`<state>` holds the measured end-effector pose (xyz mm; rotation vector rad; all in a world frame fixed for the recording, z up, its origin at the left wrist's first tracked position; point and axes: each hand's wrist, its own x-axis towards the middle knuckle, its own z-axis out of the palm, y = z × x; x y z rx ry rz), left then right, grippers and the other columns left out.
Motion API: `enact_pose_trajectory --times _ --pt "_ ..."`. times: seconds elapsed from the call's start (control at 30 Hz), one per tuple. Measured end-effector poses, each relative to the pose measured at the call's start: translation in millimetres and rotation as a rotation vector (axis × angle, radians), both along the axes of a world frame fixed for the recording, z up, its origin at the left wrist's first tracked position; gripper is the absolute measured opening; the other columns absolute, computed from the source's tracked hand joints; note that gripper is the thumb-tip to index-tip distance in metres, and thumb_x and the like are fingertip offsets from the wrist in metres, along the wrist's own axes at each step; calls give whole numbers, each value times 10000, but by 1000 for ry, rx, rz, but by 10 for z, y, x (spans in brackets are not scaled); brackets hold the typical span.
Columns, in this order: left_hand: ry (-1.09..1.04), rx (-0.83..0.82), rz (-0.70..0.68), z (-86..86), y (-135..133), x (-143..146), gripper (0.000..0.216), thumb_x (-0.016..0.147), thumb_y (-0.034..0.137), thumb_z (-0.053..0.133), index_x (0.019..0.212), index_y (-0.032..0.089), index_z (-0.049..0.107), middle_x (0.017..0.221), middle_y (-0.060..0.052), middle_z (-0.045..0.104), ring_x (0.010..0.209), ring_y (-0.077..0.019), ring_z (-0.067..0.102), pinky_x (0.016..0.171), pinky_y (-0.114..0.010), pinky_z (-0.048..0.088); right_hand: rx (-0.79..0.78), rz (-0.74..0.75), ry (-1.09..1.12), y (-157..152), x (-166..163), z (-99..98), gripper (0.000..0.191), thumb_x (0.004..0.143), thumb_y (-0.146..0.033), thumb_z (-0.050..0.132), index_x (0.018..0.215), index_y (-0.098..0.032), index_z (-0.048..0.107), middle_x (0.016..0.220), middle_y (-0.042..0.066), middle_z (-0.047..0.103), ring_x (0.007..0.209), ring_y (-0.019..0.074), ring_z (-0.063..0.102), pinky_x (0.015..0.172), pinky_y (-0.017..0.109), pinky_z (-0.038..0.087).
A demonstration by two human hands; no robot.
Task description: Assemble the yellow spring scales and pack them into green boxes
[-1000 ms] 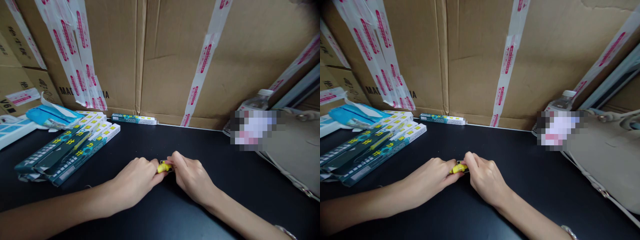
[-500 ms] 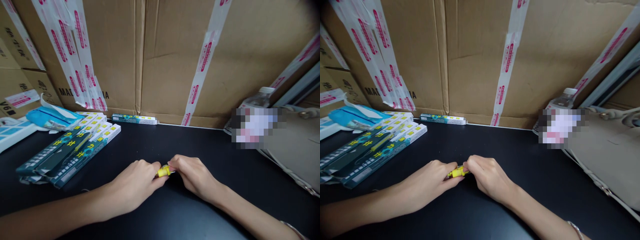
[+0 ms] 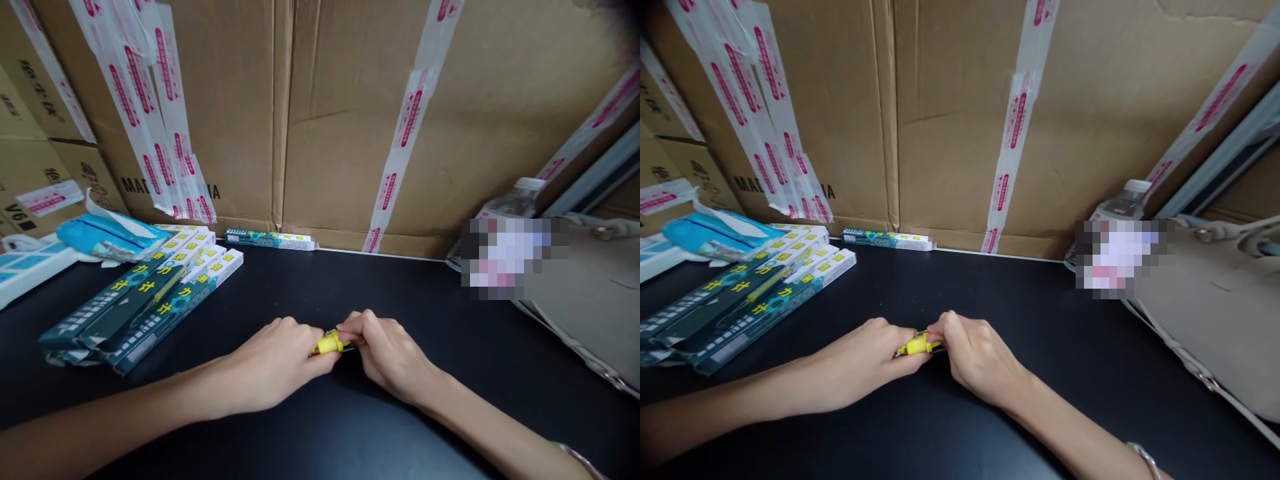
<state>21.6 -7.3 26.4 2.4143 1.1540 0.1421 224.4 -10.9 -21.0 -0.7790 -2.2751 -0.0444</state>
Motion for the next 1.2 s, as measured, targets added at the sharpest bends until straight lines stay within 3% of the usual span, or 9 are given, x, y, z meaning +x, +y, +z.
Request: enact_pose_trajectory --times 0.17,0.3,0.37,0.53,0.67,0.8,0.97,1.2 --pt "-49 12 9 -58 86 -28 387 967 414 436 705 205 630 595 13 609 548 -160 565 509 -259 254 -284 -104 115 -33 -57 82 162 997 -144 408 918 -216 529 783 0 682 619 120 643 583 207 490" --pt "-87 -115 31 -34 125 -34 444 961 486 423 673 195 595 554 32 555 521 -135 522 501 -239 279 -557 -38 301 -65 -90 99 111 997 -255 482 1036 -210 575 887 17 690 740 131 665 687 227 524" --pt "-99 -171 43 -25 129 -37 464 962 506 413 660 191 571 535 44 521 499 -121 487 493 -228 287 -722 10 404 -68 -103 86 177 968 -301 551 1114 -209 588 946 33 707 831 152 685 757 255 545" --pt "-63 -16 2 -69 102 -40 438 986 467 425 706 190 615 579 41 564 522 -123 516 549 -244 296 -1014 86 589 -31 -117 65 276 865 -399 688 1035 -183 666 950 52 726 892 191 690 804 302 550" --pt "-16 34 -27 -84 65 -31 408 1009 457 413 853 198 685 694 8 691 590 -171 627 613 -266 361 -1034 75 589 -16 -116 83 275 838 -418 716 944 -165 695 888 50 730 826 180 673 746 284 533" --pt "11 22 -23 -40 36 2 340 1013 409 439 973 206 709 851 -28 760 721 -211 704 644 -271 413 -1026 5 541 -8 -124 93 340 848 -495 678 876 -156 696 741 28 689 636 148 617 605 256 500" --pt "100 58 -32 -10 10 41 294 1018 330 455 1014 179 707 963 -58 765 825 -245 725 677 -290 450 -1056 -66 491 15 -137 117 383 829 -534 679 780 -155 672 599 -5 612 513 120 555 511 223 446" --pt "275 224 -139 -71 -22 65 326 1042 275 371 1093 211 687 993 -78 740 755 -251 715 609 -295 450 -1113 -81 461 34 -129 150 392 817 -540 681 753 -154 669 567 -7 608 456 107 538 461 206 424"
